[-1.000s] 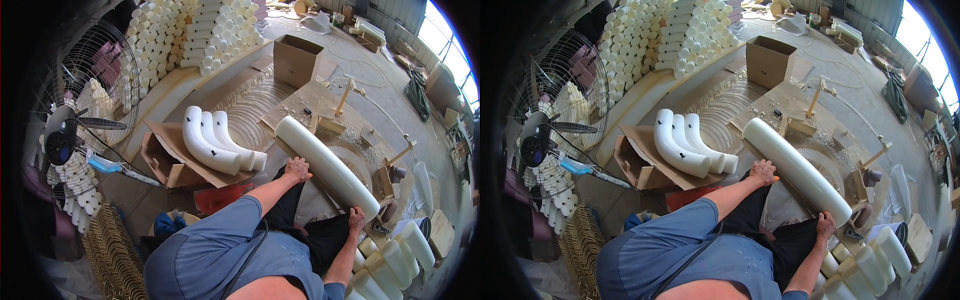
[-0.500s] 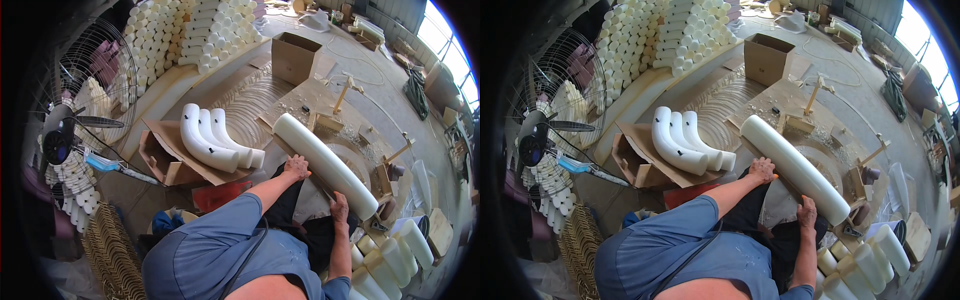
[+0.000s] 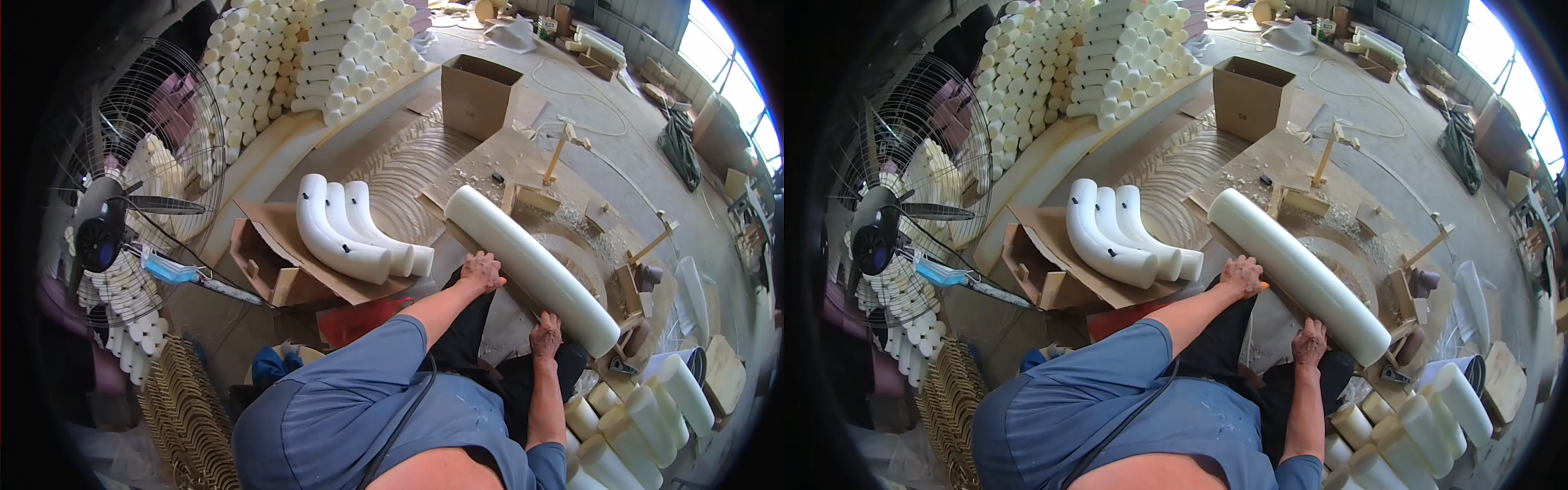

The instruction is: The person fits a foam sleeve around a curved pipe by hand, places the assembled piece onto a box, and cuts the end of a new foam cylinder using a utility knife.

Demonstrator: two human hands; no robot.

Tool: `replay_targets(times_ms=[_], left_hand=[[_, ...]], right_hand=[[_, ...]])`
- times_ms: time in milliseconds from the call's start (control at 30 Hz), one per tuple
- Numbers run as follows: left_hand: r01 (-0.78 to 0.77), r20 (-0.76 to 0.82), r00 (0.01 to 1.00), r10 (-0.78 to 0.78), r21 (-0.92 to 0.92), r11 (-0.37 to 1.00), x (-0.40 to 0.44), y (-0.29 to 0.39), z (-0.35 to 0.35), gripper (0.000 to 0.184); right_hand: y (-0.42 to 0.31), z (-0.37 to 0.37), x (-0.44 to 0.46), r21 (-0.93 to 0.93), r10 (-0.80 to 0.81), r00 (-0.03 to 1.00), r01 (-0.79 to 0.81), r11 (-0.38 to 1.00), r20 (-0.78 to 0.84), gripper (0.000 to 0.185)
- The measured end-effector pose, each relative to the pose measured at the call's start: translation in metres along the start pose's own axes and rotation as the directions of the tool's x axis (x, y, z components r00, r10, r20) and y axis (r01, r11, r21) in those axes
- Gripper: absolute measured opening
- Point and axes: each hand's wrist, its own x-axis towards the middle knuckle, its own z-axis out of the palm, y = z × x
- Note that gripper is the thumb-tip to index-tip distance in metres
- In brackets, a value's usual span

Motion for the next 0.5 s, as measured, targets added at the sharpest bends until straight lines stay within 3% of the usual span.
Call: replay_targets(times_ms=[267,333,367,400,433,467,500], left_hand=[[0.001,-0.013,1.000,-0.001,0.039,0.999,0.003,0.001,-0.004,0.042],[-0.018,-0.012,1.000,0.019,0.095,0.995,0.008,0.004,-0.002,0.038],[-0.046,-0.036,0.998,0.050,0.112,0.993,0.009,0.002,-0.003,0.034],[-0.151,-0.096,0.984,0.148,-0.033,0.988,0.018,-0.014,0.017,0.032],[-0.233,-0.205,0.962,0.182,-0.268,0.935,0.025,-0.027,0.028,0.027],[-0.510,-0.376,0.845,0.380,-0.359,0.781,0.046,-0.052,0.053,0.023],[-0.408,-0.422,0.883,0.207,-0.471,0.782,0.078,-0.100,0.106,0.029]], right_hand=[[0.008,-0.002,-0.001,0.038,0.024,0.996,-0.027,0.999,0.084,0.022],[0.011,0.007,-0.001,0.093,-0.054,0.998,0.058,0.994,-0.037,0.024],[0.008,0.003,0.000,0.161,0.003,1.000,-0.006,0.987,0.017,0.031],[0.003,-0.010,0.004,0.248,0.026,0.998,-0.041,0.968,0.062,0.037],[0.001,-0.023,0.004,0.278,-0.004,0.999,0.019,0.960,-0.053,0.038],[0.007,-0.032,0.006,0.305,-0.005,0.989,0.051,0.951,-0.150,0.038],[0.011,-0.048,0.005,0.299,0.062,0.973,0.008,0.954,-0.223,0.036]])
